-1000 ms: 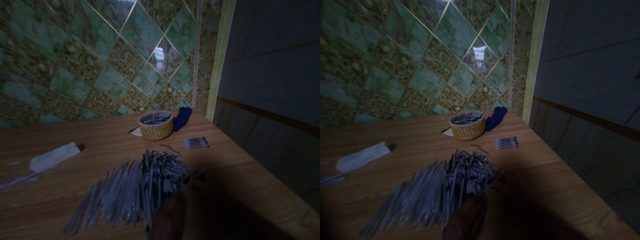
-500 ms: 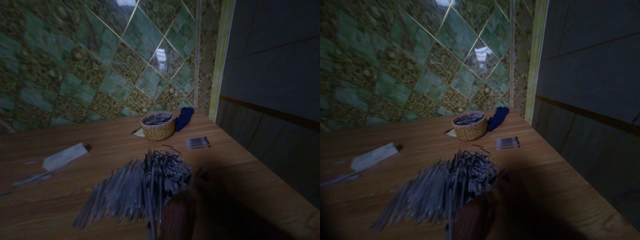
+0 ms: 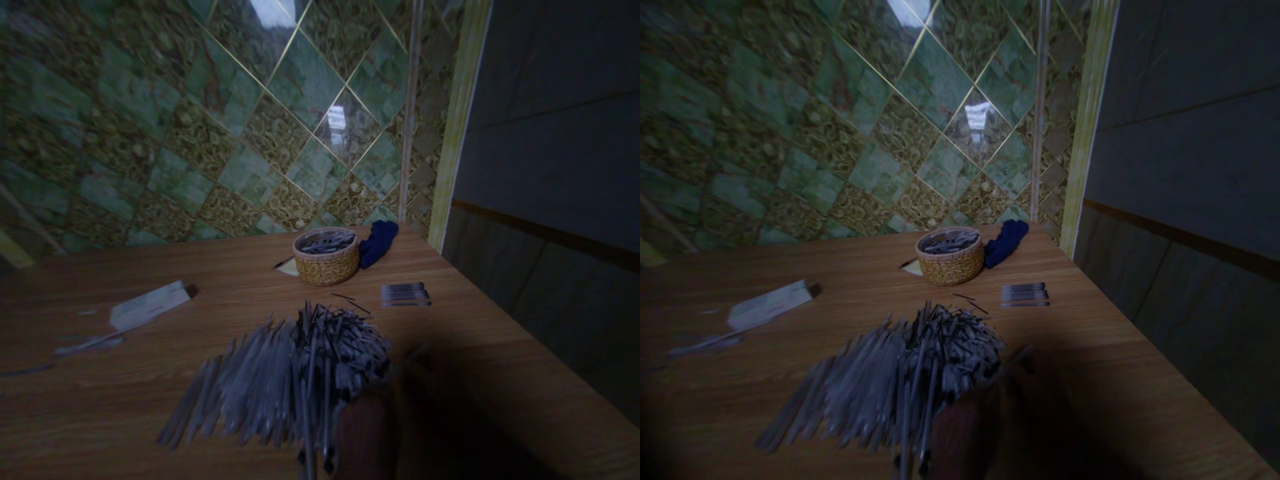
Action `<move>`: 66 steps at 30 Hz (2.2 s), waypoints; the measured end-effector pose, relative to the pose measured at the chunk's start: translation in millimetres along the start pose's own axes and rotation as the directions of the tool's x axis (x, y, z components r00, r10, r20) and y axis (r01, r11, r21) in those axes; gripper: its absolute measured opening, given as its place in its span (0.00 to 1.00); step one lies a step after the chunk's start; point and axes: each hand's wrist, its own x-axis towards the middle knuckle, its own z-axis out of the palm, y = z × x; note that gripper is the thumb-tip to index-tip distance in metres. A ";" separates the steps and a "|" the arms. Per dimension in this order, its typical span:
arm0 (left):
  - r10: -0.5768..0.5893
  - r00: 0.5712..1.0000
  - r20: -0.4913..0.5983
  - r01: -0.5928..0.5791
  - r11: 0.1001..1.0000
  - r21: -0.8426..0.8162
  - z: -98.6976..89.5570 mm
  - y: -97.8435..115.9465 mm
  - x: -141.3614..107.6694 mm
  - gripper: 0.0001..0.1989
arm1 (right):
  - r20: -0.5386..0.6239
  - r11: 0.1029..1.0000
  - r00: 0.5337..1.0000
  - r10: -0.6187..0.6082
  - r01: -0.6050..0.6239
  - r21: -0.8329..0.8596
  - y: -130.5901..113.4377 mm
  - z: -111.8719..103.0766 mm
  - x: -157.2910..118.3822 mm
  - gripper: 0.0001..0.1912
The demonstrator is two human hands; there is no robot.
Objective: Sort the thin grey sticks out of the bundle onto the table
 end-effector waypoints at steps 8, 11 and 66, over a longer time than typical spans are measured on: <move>-0.038 0.983 -0.178 -0.049 0.886 -0.461 -4.8 -27.2 -12.5 0.08 | -0.104 0.996 0.994 -0.033 0.041 0.076 -21.2 -6.9 -6.8 0.10; -0.119 0.979 -0.166 -0.071 0.561 -0.825 7.9 -36.7 -9.6 0.08 | -0.137 0.993 0.990 -0.041 0.056 0.105 -32.8 -3.4 -10.4 0.10; 0.176 0.980 -0.090 -0.197 0.842 -0.502 -4.9 -32.3 -33.0 0.15 | 0.383 0.807 0.923 -0.026 0.246 -0.538 -40.0 18.1 -54.4 0.15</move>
